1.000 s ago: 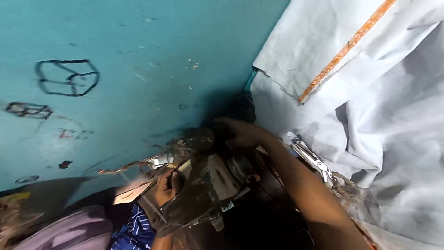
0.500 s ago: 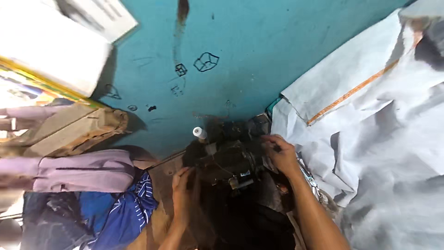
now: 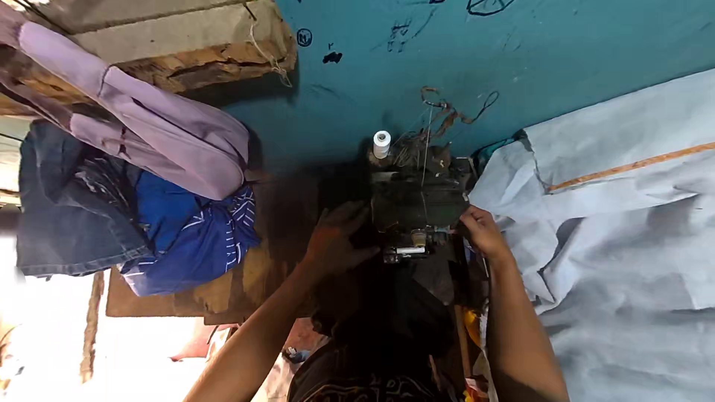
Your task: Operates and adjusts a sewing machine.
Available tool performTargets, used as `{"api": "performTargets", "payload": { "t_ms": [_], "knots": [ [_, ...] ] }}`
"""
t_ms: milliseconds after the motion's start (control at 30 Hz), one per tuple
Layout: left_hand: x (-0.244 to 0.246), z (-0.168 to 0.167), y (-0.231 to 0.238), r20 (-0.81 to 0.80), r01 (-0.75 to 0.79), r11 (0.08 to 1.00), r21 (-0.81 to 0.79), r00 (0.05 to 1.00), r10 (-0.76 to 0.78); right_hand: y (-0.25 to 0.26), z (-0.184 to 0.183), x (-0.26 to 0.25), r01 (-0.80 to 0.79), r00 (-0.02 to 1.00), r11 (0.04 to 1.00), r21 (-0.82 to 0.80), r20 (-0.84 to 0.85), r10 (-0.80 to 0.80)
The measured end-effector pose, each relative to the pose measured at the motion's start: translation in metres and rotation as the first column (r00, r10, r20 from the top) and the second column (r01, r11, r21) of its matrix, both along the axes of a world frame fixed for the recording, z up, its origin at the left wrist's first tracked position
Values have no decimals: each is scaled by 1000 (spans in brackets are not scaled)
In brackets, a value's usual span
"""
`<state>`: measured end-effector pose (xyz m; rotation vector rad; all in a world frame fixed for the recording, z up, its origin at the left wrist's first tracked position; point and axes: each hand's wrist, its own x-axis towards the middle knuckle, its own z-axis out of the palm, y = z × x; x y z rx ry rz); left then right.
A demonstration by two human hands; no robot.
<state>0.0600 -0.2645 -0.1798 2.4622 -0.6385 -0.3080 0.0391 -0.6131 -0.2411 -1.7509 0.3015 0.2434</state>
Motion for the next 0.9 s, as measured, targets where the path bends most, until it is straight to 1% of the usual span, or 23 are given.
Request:
{"api": "performTargets", "payload": {
  "t_ms": [67,133,167,200,233,267,300,333,367,400,467,533,600,733,833,900],
  "knots": [
    [-3,4,-7,-40,-18,997,76,999,21,8,7,13,67,990,997,-35,-121,-71],
    [-5,10,-12,-110,-22,987,157,993,40,16,12,21,88,947,996,-34,-307,-94],
    [-7,12,-14,-130,-20,982,188,991,45,19,13,20,87,918,996,-11,-386,-85],
    [-7,13,-15,-143,-12,976,216,989,44,22,16,12,89,902,995,40,-428,-64],
    [-7,14,-16,-156,0,971,239,987,39,26,19,-1,111,903,990,92,-426,-61],
    [-4,15,-16,-176,14,966,257,984,33,33,23,-17,128,920,985,117,-386,-73],
    [-2,17,-16,-195,27,964,265,980,26,44,30,-32,130,943,987,91,-317,-95],
    [0,19,-15,-218,42,963,268,976,19,61,41,-47,124,962,992,20,-248,-115],
    [3,20,-14,-237,57,961,272,971,9,81,53,-61,95,979,994,-46,-174,-101],
    [6,21,-13,-264,76,956,284,965,1,102,62,-70,41,996,995,-86,-80,-48],
    [9,21,-12,-292,102,949,297,956,-11,139,76,-80,-61,998,990,-124,23,65],
    [12,19,-11,-290,108,946,306,957,-15,161,81,-77,-66,998,991,-114,-23,64],
    [14,19,-12,-291,105,947,304,957,-13,171,77,-75,-13,998,997,-71,-65,8],
    [21,22,-13,-297,112,944,310,955,-16,177,72,-75,48,983,991,121,-183,-25],
    [28,23,-15,-308,126,941,314,951,-24,179,69,-74,70,979,984,165,-202,-36],
    [32,21,-13,-281,129,943,305,959,-41,179,67,-72,72,978,981,179,-208,-33]
  ]
}}
